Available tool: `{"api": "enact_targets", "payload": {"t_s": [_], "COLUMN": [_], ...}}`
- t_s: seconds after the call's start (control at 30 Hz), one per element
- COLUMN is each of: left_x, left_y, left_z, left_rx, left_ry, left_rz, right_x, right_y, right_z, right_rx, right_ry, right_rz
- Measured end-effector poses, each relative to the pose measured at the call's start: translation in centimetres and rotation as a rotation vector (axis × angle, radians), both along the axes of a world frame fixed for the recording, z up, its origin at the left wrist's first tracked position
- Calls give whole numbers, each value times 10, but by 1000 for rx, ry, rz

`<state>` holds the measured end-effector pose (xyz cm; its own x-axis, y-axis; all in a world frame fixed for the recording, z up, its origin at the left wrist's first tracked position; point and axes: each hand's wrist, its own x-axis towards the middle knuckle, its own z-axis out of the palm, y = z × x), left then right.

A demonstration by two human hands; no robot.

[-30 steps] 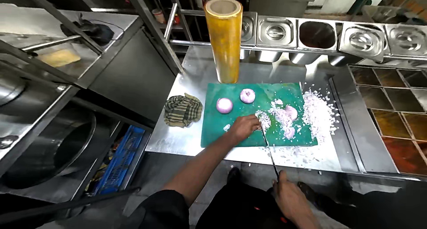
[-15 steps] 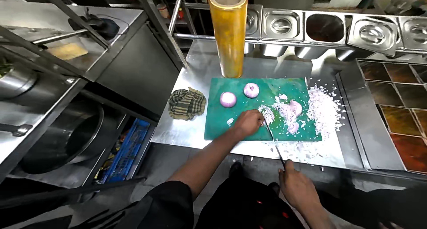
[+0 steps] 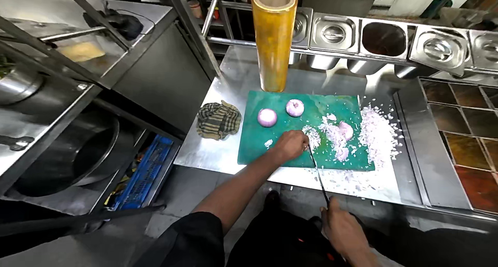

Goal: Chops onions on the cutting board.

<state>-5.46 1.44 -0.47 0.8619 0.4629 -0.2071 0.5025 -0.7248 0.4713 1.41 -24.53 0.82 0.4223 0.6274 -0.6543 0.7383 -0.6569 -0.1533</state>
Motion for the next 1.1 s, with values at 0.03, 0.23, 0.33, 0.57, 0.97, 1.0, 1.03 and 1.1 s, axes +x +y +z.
{"api": "enact_targets", "payload": {"t_s": [0.03, 0.23, 0.33, 0.57, 0.97, 1.0, 1.03, 1.1], "left_x": [-1, -5, -9, -15, -29, -29, -29, -26], "left_y": [-1, -2, -4, -2, -8, -9, -9, -9], "left_z": [-1, -4, -6, -9, -10, -10, -10, -9], "left_rx": [0, 6, 4, 18, -9, -15, -15, -4], "left_ry": [-5, -46, -62, -124, -243, -232, -224, -206], "left_rz": [-1, 6, 9, -12, 129, 156, 172, 165], "right_x": [0, -2, -3, -2, 10, 10, 10, 8], "right_y": [0, -3, -6, -6, -13, -14, -15, -16], "right_z": [7, -8, 5, 8, 5, 4, 3, 5], "right_rx": [6, 14, 28, 18, 118, 117, 123, 124], "right_ry": [-2, 40, 36, 57, 9, 9, 5, -18], "right_rz": [4, -13, 8, 7, -39, -33, -25, 1]}}
